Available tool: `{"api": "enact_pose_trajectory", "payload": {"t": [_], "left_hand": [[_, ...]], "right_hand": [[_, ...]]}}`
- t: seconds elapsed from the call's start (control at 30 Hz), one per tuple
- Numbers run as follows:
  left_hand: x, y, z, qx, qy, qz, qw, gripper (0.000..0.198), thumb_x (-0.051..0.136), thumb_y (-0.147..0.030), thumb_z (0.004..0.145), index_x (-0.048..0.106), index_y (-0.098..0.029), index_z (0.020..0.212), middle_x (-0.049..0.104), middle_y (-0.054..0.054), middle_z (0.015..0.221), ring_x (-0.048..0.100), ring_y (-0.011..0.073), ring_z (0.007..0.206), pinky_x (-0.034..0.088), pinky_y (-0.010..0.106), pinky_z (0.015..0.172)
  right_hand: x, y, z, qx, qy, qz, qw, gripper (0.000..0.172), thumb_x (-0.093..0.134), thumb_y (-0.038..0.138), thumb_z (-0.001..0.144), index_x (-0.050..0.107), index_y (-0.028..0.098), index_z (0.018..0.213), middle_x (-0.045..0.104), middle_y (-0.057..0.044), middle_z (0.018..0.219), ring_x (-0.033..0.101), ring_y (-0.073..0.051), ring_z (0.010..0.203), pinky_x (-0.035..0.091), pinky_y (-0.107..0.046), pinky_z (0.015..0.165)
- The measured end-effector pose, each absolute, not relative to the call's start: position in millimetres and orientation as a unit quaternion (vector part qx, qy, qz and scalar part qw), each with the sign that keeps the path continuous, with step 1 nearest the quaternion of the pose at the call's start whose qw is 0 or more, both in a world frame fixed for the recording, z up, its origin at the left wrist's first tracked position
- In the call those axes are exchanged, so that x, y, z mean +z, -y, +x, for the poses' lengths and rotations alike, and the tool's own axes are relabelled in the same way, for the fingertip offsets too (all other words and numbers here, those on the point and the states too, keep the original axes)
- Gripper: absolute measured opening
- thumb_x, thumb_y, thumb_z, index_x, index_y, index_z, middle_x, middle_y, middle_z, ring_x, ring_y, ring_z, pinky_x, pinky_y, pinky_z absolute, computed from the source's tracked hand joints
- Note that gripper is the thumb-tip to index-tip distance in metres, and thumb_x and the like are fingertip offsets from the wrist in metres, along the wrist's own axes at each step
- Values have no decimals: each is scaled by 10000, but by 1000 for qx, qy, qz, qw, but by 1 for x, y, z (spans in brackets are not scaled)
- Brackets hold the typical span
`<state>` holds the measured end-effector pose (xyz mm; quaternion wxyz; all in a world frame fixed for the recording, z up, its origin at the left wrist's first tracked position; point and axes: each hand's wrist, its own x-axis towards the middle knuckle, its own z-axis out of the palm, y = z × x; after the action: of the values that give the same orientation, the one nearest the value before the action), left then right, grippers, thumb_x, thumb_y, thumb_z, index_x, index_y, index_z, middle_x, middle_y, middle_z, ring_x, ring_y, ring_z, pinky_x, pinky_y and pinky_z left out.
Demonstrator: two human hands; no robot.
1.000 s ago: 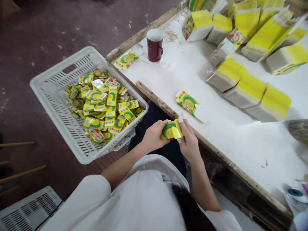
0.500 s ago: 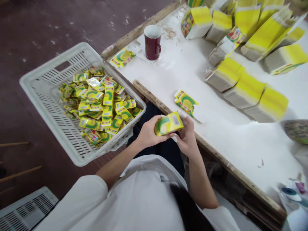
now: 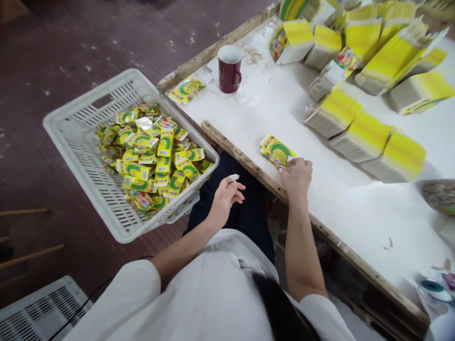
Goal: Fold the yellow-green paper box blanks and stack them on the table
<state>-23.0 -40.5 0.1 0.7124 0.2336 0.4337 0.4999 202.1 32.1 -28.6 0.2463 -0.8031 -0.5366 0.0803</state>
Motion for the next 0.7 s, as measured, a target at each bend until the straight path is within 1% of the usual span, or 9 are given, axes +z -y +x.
{"api": "enact_pose_trajectory", "payload": {"t": [0.17, 0.23, 0.27, 0.33, 0.4, 0.47, 0.53, 0.6, 0.7], "left_hand": [[3, 40, -25, 476, -415, 290, 719, 522, 739, -560, 806, 591, -168, 1118, 659, 18, 883, 596, 85, 658, 485, 208, 610], [3, 40, -24, 471, -413, 300, 719, 508, 736, -560, 813, 599, -163, 1100, 658, 20, 872, 592, 83, 655, 484, 207, 613], [3, 40, -23, 469, -411, 305, 719, 504, 731, -560, 820, 598, -162, 1098, 657, 20, 866, 588, 81, 649, 484, 207, 613], [1, 41, -22, 465, -402, 323, 719, 517, 727, -568, 824, 589, -164, 1116, 652, 25, 874, 595, 90, 663, 496, 218, 624], [-1, 40, -21, 474, -385, 350, 710, 595, 754, -597, 787, 562, -184, 1169, 658, 52, 958, 644, 130, 766, 538, 255, 685], [-1, 36, -19, 508, -362, 377, 685, 760, 792, -658, 705, 510, -225, 1263, 646, 100, 1143, 674, 215, 996, 576, 338, 814], [2, 31, -16, 542, -343, 397, 656, 859, 757, -739, 676, 479, -261, 1333, 611, 126, 1285, 618, 291, 1200, 571, 421, 921], [7, 27, -12, 540, -347, 403, 653, 797, 623, -805, 750, 530, -259, 1322, 639, 129, 1265, 598, 326, 1246, 581, 469, 922], [14, 24, -8, 515, -391, 402, 648, 727, 395, -825, 861, 648, -237, 1206, 713, 129, 1084, 651, 341, 1160, 612, 502, 846]], "right_hand": [[-23, -29, 196, 70, 528, -810, 247, 321, 688, 284, 736, 538, 183, 1001, 596, -152, 1063, 564, -325, 998, 465, -517, 919], [-18, -29, 194, 74, 514, -814, 262, 354, 698, 264, 709, 513, 192, 1002, 609, -122, 1007, 583, -309, 958, 476, -515, 905], [-15, -28, 194, 80, 506, -812, 282, 360, 695, 262, 705, 495, 201, 998, 610, -96, 965, 593, -290, 922, 488, -504, 889], [-7, -23, 192, 101, 493, -787, 355, 351, 682, 284, 721, 454, 225, 981, 594, -42, 892, 604, -242, 844, 523, -459, 835], [3, -12, 187, 132, 490, -737, 446, 353, 686, 335, 744, 419, 248, 958, 570, -9, 852, 604, -204, 778, 545, -401, 756], [14, 3, 176, 197, 506, -677, 497, 374, 716, 371, 752, 414, 262, 944, 562, 6, 832, 601, -181, 727, 545, -355, 685], [23, 20, 158, 319, 536, -617, 480, 360, 742, 363, 762, 442, 270, 937, 567, 20, 804, 588, -161, 675, 532, -318, 633], [27, 35, 137, 455, 550, -545, 441, 329, 752, 349, 778, 468, 269, 923, 564, 33, 780, 580, -145, 660, 521, -286, 609], [28, 49, 113, 527, 502, -501, 468, 332, 767, 344, 780, 473, 267, 916, 566, 38, 795, 573, -132, 684, 526, -267, 629]]}}
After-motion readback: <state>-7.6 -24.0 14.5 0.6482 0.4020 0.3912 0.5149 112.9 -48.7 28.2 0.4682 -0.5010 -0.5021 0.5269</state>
